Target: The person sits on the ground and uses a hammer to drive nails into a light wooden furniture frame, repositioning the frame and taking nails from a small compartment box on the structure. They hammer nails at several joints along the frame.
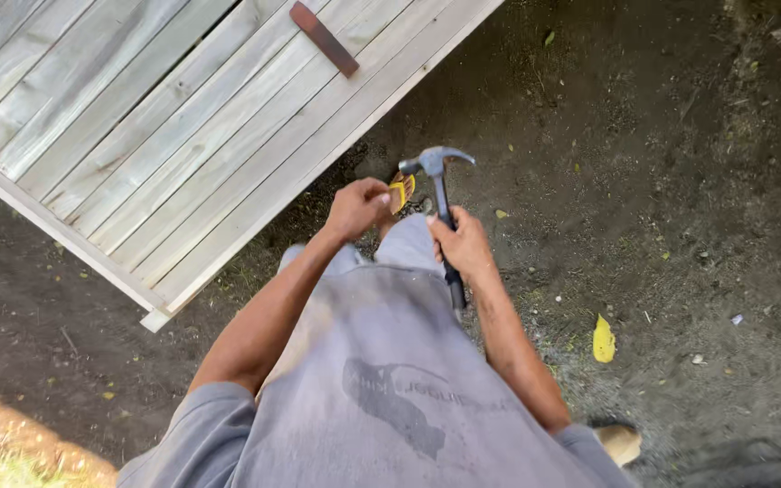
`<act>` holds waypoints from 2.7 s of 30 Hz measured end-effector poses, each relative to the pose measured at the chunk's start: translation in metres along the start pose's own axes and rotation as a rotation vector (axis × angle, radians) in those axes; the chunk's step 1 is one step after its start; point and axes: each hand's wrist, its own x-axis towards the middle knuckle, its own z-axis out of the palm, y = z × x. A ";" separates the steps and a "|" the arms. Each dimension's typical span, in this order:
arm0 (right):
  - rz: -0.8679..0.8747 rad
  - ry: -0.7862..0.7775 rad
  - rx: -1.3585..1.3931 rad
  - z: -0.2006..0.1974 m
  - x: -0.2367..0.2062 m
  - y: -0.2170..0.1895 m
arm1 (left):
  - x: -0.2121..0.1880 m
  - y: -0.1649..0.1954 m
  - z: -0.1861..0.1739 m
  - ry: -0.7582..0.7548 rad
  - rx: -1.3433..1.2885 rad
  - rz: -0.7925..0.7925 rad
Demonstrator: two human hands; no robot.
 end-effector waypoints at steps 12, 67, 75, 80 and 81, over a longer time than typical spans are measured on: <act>0.050 -0.033 -0.064 -0.109 0.153 -0.140 | 0.162 0.077 0.019 0.083 -0.051 -0.104; -0.857 -0.195 -0.505 -0.148 0.791 -0.168 | 0.654 0.029 0.111 0.990 0.143 -0.391; -0.845 -0.315 -0.602 -0.103 0.788 -0.153 | 0.595 -0.073 0.092 1.261 0.307 -0.769; -0.953 -0.286 -0.738 -0.110 0.787 -0.147 | 0.497 -0.174 0.051 1.381 0.451 -1.309; -1.016 -0.280 -0.766 -0.111 0.787 -0.146 | 0.482 -0.189 0.047 1.338 0.544 -1.386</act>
